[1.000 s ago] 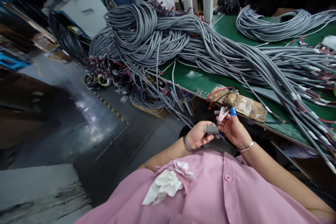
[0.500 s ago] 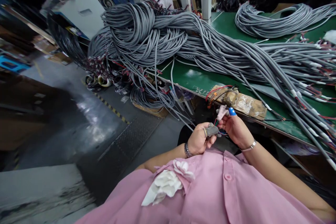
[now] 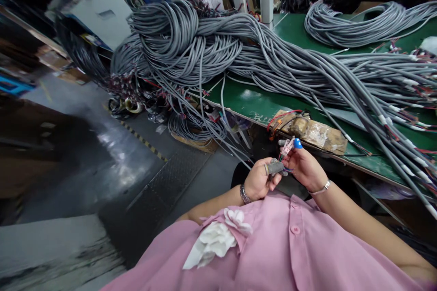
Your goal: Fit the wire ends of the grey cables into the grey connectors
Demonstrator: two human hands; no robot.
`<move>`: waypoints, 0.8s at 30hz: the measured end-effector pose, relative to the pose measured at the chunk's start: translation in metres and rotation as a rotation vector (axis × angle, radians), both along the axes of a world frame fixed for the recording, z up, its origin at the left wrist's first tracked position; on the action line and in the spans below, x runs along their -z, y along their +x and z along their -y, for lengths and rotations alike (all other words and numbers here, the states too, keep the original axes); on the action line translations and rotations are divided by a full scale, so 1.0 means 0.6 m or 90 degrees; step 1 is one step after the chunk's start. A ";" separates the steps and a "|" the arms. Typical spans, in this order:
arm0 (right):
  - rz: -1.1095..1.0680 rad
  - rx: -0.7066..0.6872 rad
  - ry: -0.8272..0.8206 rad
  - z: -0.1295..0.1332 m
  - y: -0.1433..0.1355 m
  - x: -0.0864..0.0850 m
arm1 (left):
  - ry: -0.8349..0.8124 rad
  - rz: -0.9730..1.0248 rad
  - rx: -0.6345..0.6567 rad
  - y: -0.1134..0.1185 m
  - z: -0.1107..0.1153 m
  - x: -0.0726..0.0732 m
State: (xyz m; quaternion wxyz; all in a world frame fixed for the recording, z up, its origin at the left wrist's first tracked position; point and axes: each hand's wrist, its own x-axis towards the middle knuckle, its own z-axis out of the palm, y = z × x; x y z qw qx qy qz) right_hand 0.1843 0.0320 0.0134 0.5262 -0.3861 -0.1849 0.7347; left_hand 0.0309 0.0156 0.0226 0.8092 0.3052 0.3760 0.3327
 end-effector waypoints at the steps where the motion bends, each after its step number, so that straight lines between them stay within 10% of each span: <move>1: -0.003 -0.001 -0.002 0.000 0.000 0.000 | 0.001 0.000 0.002 0.000 0.000 0.000; 24: -0.040 0.033 0.002 0.000 -0.010 -0.003 | 0.001 -0.007 0.002 0.007 -0.005 0.002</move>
